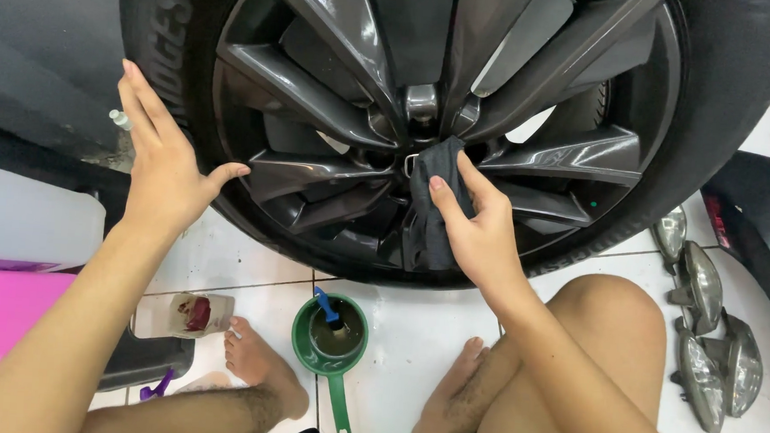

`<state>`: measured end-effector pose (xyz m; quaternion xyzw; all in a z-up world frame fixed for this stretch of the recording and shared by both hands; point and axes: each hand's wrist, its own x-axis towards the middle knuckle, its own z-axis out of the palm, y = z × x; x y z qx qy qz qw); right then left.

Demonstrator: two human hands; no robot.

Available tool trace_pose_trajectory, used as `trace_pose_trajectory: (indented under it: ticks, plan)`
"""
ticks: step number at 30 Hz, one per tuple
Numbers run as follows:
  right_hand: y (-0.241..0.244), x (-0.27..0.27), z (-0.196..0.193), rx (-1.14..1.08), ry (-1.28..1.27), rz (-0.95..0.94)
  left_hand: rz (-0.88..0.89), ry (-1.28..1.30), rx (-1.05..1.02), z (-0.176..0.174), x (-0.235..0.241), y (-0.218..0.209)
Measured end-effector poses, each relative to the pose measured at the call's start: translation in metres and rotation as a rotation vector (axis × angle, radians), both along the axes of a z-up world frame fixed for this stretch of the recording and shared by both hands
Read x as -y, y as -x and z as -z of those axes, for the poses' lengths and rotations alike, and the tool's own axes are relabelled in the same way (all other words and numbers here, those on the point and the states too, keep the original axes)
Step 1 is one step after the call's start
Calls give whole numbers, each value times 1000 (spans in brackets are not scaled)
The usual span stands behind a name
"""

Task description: The person cleans a car wheel using a black cloth. They wipe the spokes and the center hub of the wheel, moving around the rim to clean different sections.

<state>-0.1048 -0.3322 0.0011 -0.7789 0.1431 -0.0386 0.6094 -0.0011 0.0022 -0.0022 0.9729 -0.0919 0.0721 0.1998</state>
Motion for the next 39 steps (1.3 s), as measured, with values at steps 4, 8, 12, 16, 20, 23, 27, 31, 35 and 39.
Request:
trace_pose_trajectory:
  ticks: [4,8,12,16,20,23,27,31,35,39]
  plan:
    - [2,-5,-6,19,-219,14,-18,-10,-6,2,-2,-2]
    - [5,-14,-8,-45,-471,93,-10,-6,1,2,-2,-2]
    - [5,-14,8,141,-226,20,-4,-9,4,2,-2,-4]
    - [-5,-15,7,98,-228,54,-6,-7,1,2,-4,-3]
    - [-1,-12,11,63,-72,19,-6,-18,8,3,-4,-3]
    - [4,-10,18,181,243,-63,17,-18,30,7,-9,-4]
    - [3,-6,57,219,883,-90,-3,-7,14,3,-5,-3]
    - [4,0,74,321,1200,-87,-25,5,-25,-1,-3,-2]
    - [11,12,83,311,1373,-82,-4,-7,-11,4,-7,-2]
    - [21,25,90,263,1460,-82,16,9,-7,6,-8,-2]
